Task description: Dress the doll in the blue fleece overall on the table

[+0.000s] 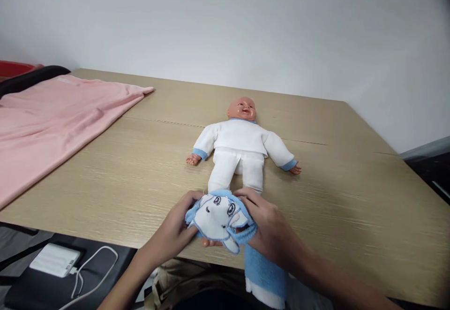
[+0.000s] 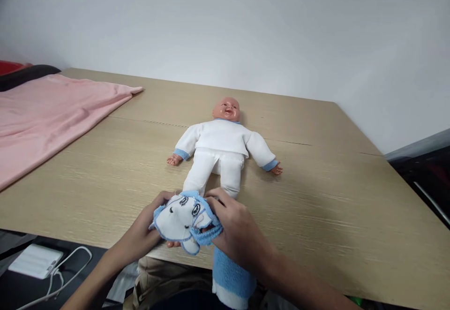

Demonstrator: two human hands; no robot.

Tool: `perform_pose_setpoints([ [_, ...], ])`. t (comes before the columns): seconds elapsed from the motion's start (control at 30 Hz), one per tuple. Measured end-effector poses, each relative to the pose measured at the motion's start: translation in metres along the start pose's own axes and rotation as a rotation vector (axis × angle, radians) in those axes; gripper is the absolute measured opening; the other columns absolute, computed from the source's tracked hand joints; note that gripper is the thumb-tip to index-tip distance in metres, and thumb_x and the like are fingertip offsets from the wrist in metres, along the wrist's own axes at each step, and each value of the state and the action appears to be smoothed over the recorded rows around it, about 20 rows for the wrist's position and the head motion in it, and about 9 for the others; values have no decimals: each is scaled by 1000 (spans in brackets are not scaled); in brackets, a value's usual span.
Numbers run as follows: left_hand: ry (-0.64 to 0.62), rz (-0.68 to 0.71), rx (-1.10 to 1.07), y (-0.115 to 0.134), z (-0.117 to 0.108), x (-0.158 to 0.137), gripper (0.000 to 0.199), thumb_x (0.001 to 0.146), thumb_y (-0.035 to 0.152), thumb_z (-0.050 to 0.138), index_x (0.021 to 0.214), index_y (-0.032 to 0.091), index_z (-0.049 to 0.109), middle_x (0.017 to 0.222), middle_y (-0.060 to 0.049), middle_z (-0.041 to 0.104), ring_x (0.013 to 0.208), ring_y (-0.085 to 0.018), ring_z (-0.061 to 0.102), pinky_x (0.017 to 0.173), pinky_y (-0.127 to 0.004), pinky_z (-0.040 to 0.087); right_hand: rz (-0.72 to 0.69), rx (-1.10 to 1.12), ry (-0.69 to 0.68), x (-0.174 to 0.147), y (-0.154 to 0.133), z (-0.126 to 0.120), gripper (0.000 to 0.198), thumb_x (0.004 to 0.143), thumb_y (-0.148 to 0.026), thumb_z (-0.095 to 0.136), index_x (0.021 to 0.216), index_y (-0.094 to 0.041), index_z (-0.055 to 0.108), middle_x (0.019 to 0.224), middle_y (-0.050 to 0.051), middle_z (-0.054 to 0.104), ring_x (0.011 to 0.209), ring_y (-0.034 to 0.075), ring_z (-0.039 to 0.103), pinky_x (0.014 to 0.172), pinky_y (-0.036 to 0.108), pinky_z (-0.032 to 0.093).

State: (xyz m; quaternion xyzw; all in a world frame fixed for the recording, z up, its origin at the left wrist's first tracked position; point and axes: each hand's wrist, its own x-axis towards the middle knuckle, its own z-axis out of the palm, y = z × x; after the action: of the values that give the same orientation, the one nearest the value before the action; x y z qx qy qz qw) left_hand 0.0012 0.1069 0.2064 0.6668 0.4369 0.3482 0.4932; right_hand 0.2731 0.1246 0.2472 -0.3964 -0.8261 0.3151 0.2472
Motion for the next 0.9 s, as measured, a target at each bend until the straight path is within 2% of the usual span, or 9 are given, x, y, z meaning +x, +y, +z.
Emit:
perform_pose_setpoints([
  [0.1,-50,3,30,3,-16,13,25,105,28,61,129,21,62,131,-9,69,119,-25,65,105,-35,49,-97,80,-20,14,9,-13,38,93,-15,72,130,-17,70,140,14,69,126,26,70,108,35,55],
  [0.27,-143,-49,1,3,-36,36,25,101,36,70,119,18,71,119,-8,72,114,-26,64,102,-34,49,-140,260,-144,46,25,-34,18,100,-26,72,115,-18,77,123,9,78,111,23,74,99,33,57],
  [0.4,-192,-109,-97,2,-42,48,42,89,54,85,106,17,75,109,-6,72,109,-27,63,96,-33,50,-67,347,-236,62,30,-41,41,91,-44,88,121,-19,76,120,5,80,110,25,74,100,35,56],
  [0.47,-164,-114,-130,2,-42,50,46,84,59,88,100,18,75,106,-5,72,107,-27,61,95,-33,50,-69,312,-204,61,27,-41,52,86,-49,92,126,-20,74,126,5,78,115,25,71,103,36,54],
  [0.5,-148,-111,-133,1,-42,50,46,85,61,87,98,18,75,106,-5,71,106,-26,61,95,-32,50,-68,265,-179,58,25,-41,50,88,-51,90,123,-20,74,124,6,77,114,25,70,101,36,53],
  [0.63,-106,-118,-142,-1,-40,48,44,99,61,71,104,18,74,104,-5,71,101,-23,60,94,-32,49,51,123,-125,38,19,-50,36,105,-54,68,100,-18,69,92,2,69,84,18,60,77,31,46],
  [0.7,-69,-139,-143,-1,-40,47,45,105,61,62,99,17,70,96,-3,67,91,-20,57,87,-30,48,133,222,-149,28,22,-57,41,109,-55,58,96,-18,67,86,0,64,78,16,55,72,29,43],
  [0.8,-70,-148,-128,4,-40,48,47,107,62,57,96,18,66,89,-1,61,84,-18,53,79,-28,46,178,453,-166,18,32,-65,50,107,-65,57,93,-18,68,88,1,62,79,16,54,70,27,43],
  [0.9,-111,-75,-36,22,-39,52,42,103,59,66,122,21,66,114,-5,66,108,-24,61,94,-32,50,154,584,-135,15,36,-62,54,103,-72,59,98,-19,71,89,2,59,80,17,52,70,27,44],
])
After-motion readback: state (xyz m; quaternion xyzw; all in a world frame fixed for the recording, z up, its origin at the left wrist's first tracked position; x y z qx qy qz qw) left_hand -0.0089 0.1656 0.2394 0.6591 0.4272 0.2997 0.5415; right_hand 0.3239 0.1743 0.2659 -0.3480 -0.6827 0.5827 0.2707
